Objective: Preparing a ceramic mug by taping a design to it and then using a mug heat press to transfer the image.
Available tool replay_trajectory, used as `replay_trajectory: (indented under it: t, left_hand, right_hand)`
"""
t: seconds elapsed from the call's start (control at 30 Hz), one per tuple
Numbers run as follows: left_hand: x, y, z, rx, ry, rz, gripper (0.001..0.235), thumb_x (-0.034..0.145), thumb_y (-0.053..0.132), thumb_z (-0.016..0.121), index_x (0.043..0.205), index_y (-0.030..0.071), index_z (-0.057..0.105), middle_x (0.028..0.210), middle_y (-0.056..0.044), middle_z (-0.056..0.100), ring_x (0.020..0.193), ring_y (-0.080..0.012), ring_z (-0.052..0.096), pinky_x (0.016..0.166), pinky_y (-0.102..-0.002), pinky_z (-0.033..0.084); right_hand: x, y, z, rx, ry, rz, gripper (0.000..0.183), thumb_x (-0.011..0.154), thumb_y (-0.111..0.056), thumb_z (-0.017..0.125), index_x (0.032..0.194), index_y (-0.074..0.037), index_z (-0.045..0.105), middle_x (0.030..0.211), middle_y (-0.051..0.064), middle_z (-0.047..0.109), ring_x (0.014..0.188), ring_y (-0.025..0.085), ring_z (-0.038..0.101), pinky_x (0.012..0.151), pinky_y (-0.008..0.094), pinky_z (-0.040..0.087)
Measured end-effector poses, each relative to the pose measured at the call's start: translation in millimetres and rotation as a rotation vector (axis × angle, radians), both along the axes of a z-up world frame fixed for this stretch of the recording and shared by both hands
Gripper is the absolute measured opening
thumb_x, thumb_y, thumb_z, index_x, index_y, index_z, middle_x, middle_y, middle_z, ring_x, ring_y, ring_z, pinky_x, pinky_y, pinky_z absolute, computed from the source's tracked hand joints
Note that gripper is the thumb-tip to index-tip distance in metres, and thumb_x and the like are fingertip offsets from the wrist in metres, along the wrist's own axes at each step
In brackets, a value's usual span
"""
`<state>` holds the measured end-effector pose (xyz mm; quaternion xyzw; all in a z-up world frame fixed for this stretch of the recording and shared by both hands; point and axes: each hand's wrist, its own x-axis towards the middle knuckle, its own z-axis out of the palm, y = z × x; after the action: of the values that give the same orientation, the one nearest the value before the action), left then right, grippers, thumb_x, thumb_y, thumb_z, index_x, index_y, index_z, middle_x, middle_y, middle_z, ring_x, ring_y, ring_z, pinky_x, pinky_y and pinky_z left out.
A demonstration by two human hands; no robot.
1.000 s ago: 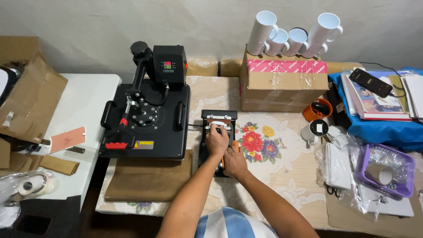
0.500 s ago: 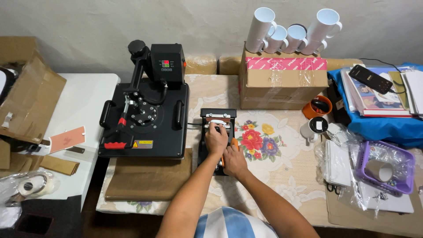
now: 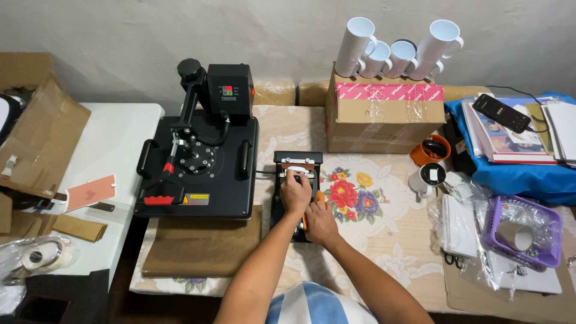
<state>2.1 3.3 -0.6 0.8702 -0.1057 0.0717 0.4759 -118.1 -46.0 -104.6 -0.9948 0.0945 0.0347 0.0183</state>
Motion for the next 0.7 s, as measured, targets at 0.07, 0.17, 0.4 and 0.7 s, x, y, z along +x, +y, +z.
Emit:
replay_trajectory:
  t: [0.07,0.17,0.4,0.7]
  left_hand:
    - [0,0,0,-0.002,-0.002,0.000,0.022,0.103,0.035,0.066,0.091,0.018,0.060,0.066,-0.017,0.075,0.072,-0.0450,0.081,0.065,-0.054,0.063]
    - [-1,1,3,-0.004,0.008,-0.007,0.021,0.103,0.035,0.065,0.092,0.017,0.060,0.066,-0.017,0.075,0.073,-0.0454,0.081,0.066,-0.054,0.063]
    - [2,-1,-7,-0.005,0.020,-0.016,0.021,0.103,0.035,0.065,0.094,0.017,0.061,0.069,-0.018,0.076,0.074,-0.0458,0.081,0.067,-0.055,0.063]
    - [3,-2,-10,-0.010,0.000,-0.011,0.021,0.103,0.034,0.066,0.094,0.016,0.062,0.069,-0.019,0.076,0.074,-0.0464,0.081,0.067,-0.054,0.063]
  right_hand:
    - [1,1,3,-0.006,0.010,-0.001,0.070,0.066,-0.047,0.086,0.123,-0.020,0.056,0.122,0.002,0.056,0.126,0.026,0.049,0.118,0.052,0.032]
    - [0,1,8,0.000,0.030,-0.006,0.070,0.067,-0.048,0.087,0.124,-0.021,0.056,0.122,0.002,0.056,0.126,0.025,0.049,0.118,0.052,0.032]
    - [-1,2,19,0.016,0.001,-0.018,0.061,0.070,-0.046,0.085,0.119,-0.021,0.057,0.119,0.001,0.056,0.123,0.025,0.050,0.118,0.051,0.033]
    - [-3,2,19,0.008,-0.075,-0.006,0.060,0.065,-0.042,0.084,0.115,-0.021,0.057,0.113,0.001,0.056,0.119,0.025,0.052,0.115,0.050,0.035]
